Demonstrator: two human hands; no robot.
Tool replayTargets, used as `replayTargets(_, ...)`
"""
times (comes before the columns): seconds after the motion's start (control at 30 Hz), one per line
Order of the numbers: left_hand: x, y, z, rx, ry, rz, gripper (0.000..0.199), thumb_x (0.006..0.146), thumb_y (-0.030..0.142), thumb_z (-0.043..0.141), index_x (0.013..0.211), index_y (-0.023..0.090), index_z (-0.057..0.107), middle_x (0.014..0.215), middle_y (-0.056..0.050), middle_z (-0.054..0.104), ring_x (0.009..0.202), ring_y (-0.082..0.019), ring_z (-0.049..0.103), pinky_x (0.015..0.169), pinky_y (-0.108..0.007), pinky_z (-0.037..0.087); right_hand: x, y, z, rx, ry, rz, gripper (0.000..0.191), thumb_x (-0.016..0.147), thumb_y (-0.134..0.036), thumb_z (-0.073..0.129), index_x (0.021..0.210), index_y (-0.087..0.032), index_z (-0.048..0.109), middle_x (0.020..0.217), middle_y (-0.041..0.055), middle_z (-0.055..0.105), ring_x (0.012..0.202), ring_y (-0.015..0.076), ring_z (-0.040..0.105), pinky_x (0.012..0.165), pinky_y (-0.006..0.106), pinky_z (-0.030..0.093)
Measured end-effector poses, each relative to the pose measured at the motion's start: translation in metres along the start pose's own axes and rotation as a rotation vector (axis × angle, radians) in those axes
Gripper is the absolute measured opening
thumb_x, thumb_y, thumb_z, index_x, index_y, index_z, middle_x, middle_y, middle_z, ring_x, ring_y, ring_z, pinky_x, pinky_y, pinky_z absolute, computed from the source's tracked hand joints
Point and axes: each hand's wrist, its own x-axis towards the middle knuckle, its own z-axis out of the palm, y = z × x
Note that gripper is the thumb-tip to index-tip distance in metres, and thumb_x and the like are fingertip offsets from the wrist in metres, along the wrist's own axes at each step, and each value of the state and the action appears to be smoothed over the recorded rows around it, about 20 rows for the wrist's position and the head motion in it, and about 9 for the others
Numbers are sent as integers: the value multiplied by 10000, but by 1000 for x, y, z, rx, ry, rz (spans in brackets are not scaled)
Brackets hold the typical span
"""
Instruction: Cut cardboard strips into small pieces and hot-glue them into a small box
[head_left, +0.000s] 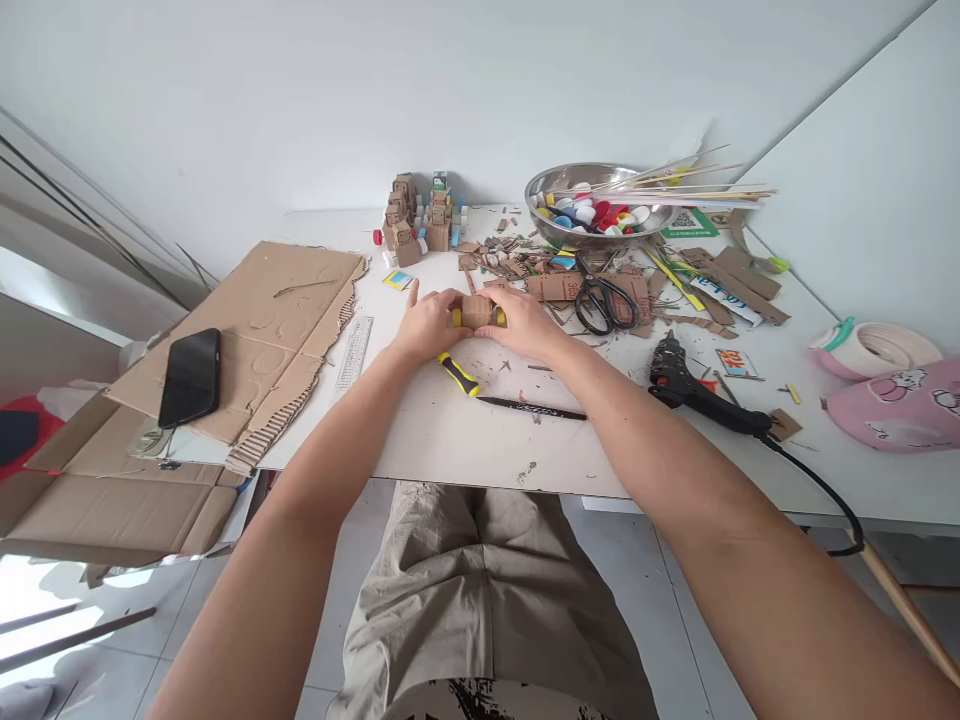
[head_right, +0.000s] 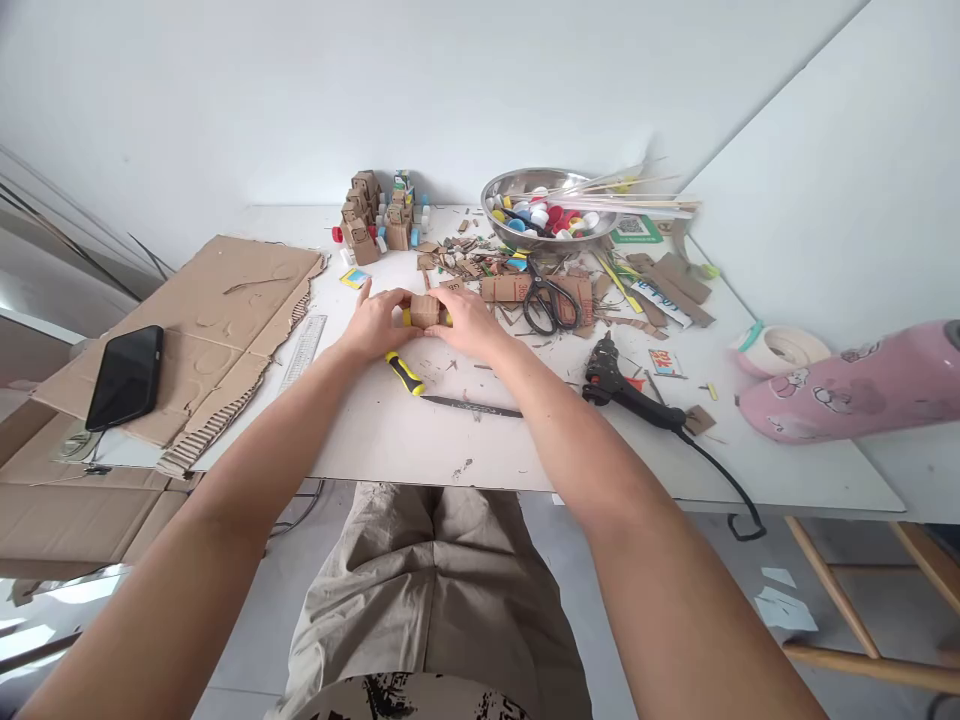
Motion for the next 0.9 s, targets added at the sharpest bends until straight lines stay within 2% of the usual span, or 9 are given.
replayTargets(0.2, 4, -1, 0, 25, 15, 10, 309, 773, 372, 780, 1065, 283, 736, 1176, -17, 859, 1211, -339, 790, 1464, -615, 137, 5, 12, 7, 34, 17, -118, 478, 892, -310, 828, 1346, -186, 744, 1311, 164, 814, 1276, 405, 728, 1081, 560, 589)
replayTargets(0.33, 2, -1, 0, 24, 6, 2, 325, 800, 361, 771, 1114, 282, 744, 1236, -31, 861, 1260, -330, 774, 1453, -591, 184, 5, 14, 9, 42, 24, -116, 497, 894, -308, 830, 1371, -201, 741, 1346, 156, 806, 1300, 405, 728, 1103, 583, 596)
replayTargets(0.47, -3, 1, -5, 9, -33, -45, 546, 789, 319, 806, 1325, 267, 713, 1410, -76, 814, 1393, -336, 715, 1428, -616, 216, 1, 15, 7, 78, 50, -153, 635, 879, -338, 860, 1487, -251, 700, 1503, 128, 756, 1409, 403, 690, 1188, 624, 565)
replayTargets(0.53, -5, 1, -9, 6, -44, -70, 589, 777, 294, 824, 1354, 260, 707, 1442, -81, 798, 1401, -335, 712, 1419, -624, 230, 0, 16, 5, 91, 81, -179, 671, 882, -372, 874, 1519, -271, 689, 1547, 113, 737, 1440, 400, 675, 1218, 632, 550)
replayTargets(0.73, -4, -5, -16, -15, -22, -97, 247, 829, 275, 781, 1075, 286, 795, 1222, -16, 870, 1286, -309, 768, 1431, -616, 186, 5, 14, 0, 114, 77, -205, 415, 942, -342, 812, 1353, -281, 809, 1379, 82, 827, 1337, 388, 742, 1189, 642, 573)
replayTargets(0.9, -1, -12, -17, -15, -29, -67, 228, 831, 285, 767, 1053, 298, 817, 1204, -8, 884, 1302, -324, 764, 1439, -622, 148, 7, 16, 1, 126, 67, -186, 431, 920, -326, 823, 1348, -273, 813, 1375, 86, 826, 1328, 388, 742, 1175, 628, 580)
